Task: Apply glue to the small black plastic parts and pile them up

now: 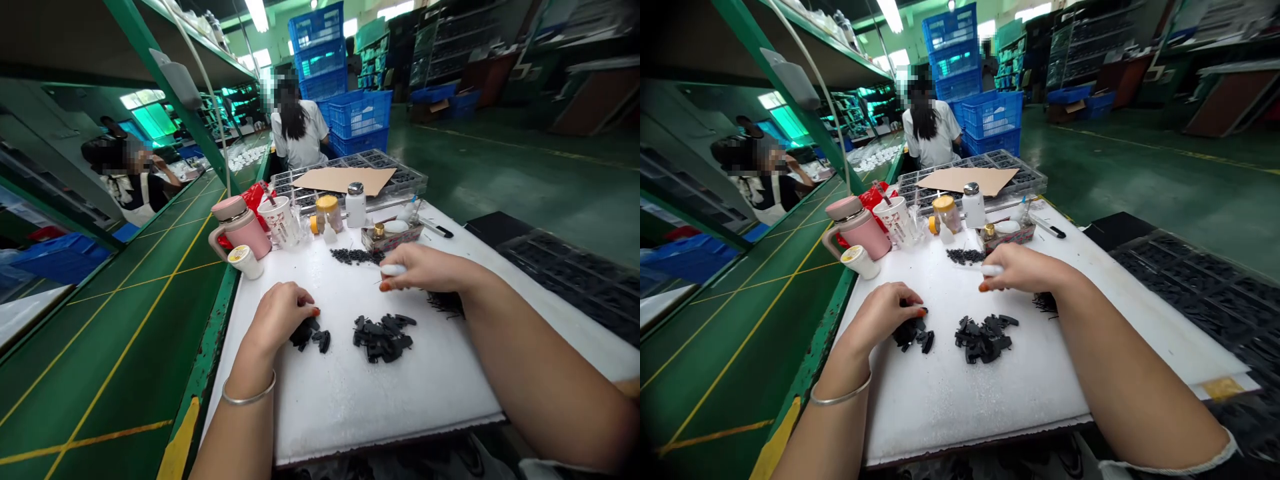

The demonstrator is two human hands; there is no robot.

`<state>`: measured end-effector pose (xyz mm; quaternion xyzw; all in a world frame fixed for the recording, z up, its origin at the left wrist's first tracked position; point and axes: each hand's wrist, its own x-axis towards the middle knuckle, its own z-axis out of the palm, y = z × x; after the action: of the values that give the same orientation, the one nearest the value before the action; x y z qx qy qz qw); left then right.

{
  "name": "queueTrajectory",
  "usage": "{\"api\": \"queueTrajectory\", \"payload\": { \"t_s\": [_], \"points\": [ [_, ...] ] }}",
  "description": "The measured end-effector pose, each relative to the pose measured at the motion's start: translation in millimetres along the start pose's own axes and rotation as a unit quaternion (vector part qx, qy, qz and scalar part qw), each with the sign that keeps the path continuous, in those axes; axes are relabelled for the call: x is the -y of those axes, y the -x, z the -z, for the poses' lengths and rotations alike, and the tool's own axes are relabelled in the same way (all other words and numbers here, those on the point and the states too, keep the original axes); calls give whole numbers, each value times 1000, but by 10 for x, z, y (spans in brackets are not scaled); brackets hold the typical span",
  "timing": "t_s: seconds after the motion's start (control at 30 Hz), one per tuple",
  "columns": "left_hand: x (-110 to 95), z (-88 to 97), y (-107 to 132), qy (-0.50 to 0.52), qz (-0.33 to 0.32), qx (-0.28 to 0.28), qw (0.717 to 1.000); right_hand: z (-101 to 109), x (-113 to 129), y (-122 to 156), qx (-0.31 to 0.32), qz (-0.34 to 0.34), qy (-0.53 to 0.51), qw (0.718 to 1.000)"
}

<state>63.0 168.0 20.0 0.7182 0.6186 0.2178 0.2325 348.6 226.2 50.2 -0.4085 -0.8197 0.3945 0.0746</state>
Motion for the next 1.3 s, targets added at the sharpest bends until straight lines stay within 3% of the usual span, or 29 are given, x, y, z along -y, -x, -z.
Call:
{"api": "queueTrajectory", "payload": {
  "t_s": [0.1,0.17,0.3,0.5,0.6,0.73,0.87,1.03,1.17,1.3],
  "points": [
    [11,-31,2,11,-32,-1,999,178,-139,105,-136,-90,72,984],
    [11,-30,-10,25,-36,-5,999,247,-239,146,-183,-147,107,966],
    [-13,8,-30,48,-7,-2,999,237,-358,107,-196,-176,120,957],
    [-52,41,-31,136,44,4,990,94,-369,-75,-210,-154,129,957],
    [-69,28,-37,242,46,21,969,106,-439,-97,-244,-179,137,943],
    [-119,-1,-28,419,67,40,904,187,-589,-63,-291,-233,141,917],
    [-160,-23,-10,532,72,42,843,201,-670,-74,-291,-243,132,916],
    [-168,-16,11,601,56,40,796,160,-572,-72,-254,-194,109,941],
    [-174,14,27,620,71,49,780,185,-456,42,-189,-151,95,966],
    [-182,28,31,619,86,72,778,262,-508,161,-164,-202,119,958]
  ]
}}
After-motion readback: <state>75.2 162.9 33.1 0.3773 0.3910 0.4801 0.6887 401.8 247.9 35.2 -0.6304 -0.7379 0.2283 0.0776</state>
